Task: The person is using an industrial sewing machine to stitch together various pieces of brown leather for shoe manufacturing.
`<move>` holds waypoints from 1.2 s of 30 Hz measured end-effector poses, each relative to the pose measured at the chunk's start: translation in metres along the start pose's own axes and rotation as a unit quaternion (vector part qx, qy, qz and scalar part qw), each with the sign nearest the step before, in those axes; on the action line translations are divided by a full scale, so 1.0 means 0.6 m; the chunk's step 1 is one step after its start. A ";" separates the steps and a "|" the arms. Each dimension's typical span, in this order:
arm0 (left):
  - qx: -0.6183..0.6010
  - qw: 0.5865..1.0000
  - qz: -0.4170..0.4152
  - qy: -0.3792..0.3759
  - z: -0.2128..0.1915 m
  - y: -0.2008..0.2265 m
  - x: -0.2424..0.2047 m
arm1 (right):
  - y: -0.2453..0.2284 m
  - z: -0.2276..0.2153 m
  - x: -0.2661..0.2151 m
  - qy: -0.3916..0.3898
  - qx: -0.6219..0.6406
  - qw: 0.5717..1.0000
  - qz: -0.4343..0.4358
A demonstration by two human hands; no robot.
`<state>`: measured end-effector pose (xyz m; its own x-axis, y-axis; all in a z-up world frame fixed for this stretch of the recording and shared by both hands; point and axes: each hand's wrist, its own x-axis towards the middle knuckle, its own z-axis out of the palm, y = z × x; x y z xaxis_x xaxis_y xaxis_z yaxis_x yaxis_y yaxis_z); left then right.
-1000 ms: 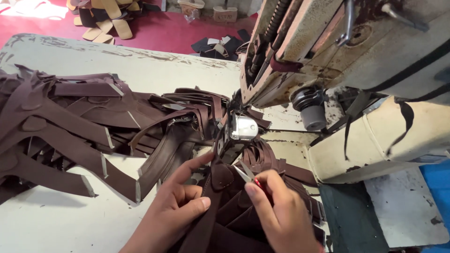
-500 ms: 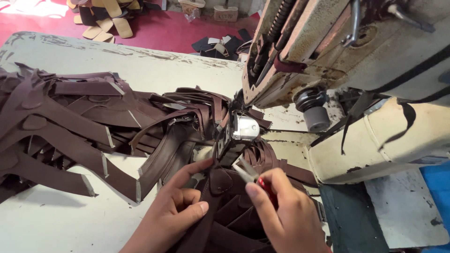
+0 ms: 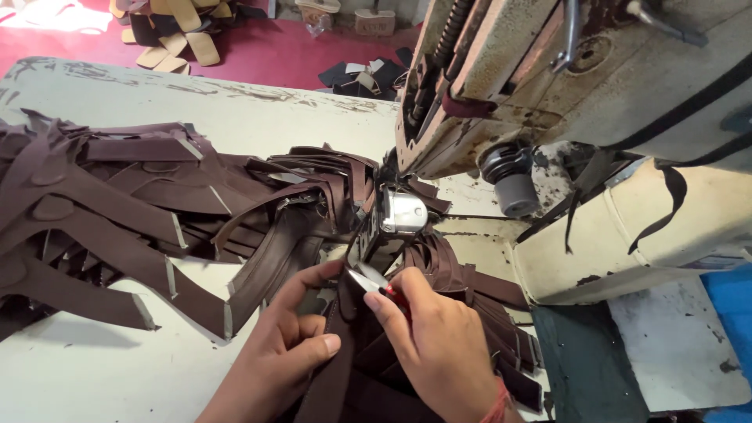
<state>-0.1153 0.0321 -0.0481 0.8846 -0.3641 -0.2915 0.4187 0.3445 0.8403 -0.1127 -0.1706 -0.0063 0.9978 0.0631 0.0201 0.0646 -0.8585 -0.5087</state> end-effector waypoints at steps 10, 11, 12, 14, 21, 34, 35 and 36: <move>0.189 0.981 -0.050 0.014 -0.019 0.027 0.014 | 0.030 -0.010 -0.004 0.048 0.230 0.969 -0.077; 0.189 0.981 -0.048 0.014 -0.018 0.035 0.018 | 0.034 -0.012 0.010 0.049 0.229 0.969 -0.079; 0.238 0.969 -0.070 0.024 -0.017 0.043 0.022 | 0.038 -0.015 0.023 0.111 0.261 0.946 -0.155; 0.286 0.953 -0.089 0.034 -0.005 0.067 0.027 | 0.032 -0.030 0.047 0.172 0.290 0.913 -0.231; 0.458 0.867 0.151 0.126 0.019 0.067 0.042 | 0.030 -0.032 0.123 0.178 0.364 0.905 -0.131; 0.368 0.854 0.348 0.120 0.088 0.127 0.098 | 0.033 -0.033 0.092 0.099 0.576 0.800 -0.136; 0.368 0.854 0.349 0.120 0.089 0.131 0.108 | 0.034 -0.031 0.079 0.099 0.576 0.800 -0.137; 0.326 0.879 0.333 0.102 0.092 0.132 0.117 | 0.037 -0.030 0.065 0.077 0.632 0.757 -0.147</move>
<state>-0.0312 -0.0137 0.0233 0.9349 -0.0839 0.3448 -0.3544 -0.1713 0.9193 -0.0721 -0.1960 -0.0014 0.9393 0.0141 0.3428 0.3150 0.3601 -0.8781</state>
